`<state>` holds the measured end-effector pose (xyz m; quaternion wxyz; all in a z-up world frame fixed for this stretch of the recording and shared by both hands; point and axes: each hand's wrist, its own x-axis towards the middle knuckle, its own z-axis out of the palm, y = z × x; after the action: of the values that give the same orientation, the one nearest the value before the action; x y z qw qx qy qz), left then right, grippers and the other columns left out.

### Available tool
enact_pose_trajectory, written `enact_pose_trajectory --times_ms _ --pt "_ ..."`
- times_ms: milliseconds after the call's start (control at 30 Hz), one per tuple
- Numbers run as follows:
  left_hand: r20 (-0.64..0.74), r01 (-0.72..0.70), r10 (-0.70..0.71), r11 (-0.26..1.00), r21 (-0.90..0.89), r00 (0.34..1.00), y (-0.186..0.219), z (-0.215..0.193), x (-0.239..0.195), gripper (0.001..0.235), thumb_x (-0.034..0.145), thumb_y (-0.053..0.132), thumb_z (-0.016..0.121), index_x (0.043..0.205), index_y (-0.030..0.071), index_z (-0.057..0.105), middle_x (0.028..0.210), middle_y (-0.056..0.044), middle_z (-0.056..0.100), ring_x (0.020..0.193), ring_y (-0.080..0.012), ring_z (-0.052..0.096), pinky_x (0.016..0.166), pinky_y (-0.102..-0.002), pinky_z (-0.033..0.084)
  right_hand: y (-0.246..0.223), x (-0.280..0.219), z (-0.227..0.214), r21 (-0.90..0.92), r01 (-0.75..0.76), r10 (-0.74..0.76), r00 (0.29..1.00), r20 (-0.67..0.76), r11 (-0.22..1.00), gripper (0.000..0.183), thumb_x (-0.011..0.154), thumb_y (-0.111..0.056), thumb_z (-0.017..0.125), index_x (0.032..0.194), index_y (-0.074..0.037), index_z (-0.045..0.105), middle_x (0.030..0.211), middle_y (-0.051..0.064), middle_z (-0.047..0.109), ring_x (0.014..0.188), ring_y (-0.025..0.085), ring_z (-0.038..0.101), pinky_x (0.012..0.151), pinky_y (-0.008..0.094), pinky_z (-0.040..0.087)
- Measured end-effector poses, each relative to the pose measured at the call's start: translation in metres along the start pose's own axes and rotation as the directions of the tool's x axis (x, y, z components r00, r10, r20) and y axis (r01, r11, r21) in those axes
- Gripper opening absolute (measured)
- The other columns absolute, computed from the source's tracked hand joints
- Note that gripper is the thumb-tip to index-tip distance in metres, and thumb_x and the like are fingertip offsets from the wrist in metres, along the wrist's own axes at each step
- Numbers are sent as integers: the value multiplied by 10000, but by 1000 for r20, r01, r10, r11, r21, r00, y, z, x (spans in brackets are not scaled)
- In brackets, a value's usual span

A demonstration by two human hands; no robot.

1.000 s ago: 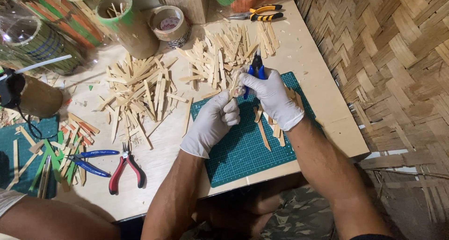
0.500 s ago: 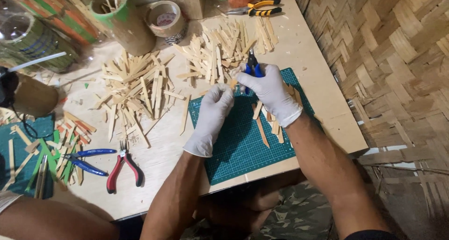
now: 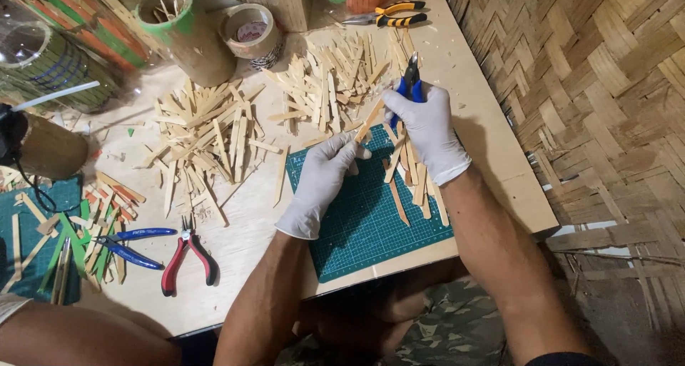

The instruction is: Trimming small bamboo sticks using side cutters in a workshop setting.

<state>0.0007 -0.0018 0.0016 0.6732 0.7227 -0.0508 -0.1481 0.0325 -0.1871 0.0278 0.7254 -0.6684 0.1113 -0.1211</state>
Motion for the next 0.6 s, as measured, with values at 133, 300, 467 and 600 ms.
enact_pose_trajectory --times_ms 133,300,467,600 --pt "-40 25 -23 998 54 999 13 5 -8 181 996 242 668 1000 113 795 782 -55 774 603 -100 624 587 -212 443 -7 -4 3 -68 -17 18 1000 16 998 192 818 -148 874 791 -72 700 600 89 662 569 152 686 544 234 519" --pt "-170 11 14 990 140 985 18 8 -12 222 936 149 741 1142 70 771 829 -69 778 633 -89 587 580 -217 470 -12 -8 6 -60 7 -8 1000 -12 998 185 813 -113 870 763 -72 696 593 91 658 571 151 680 565 223 522" --pt "-198 60 -35 991 122 980 19 9 -11 203 901 135 757 1089 64 788 808 -88 778 610 -101 634 557 -207 465 -10 -7 7 -57 12 -13 1000 -16 998 193 800 -114 886 760 -71 703 601 88 667 573 140 687 562 213 532" --pt "-174 105 -94 993 58 980 21 6 -9 163 892 154 744 1034 97 800 835 -70 795 624 -90 682 569 -189 448 -8 -4 8 -41 -2 1 999 -34 999 164 797 -103 891 799 -82 729 641 62 677 590 113 675 580 216 551"
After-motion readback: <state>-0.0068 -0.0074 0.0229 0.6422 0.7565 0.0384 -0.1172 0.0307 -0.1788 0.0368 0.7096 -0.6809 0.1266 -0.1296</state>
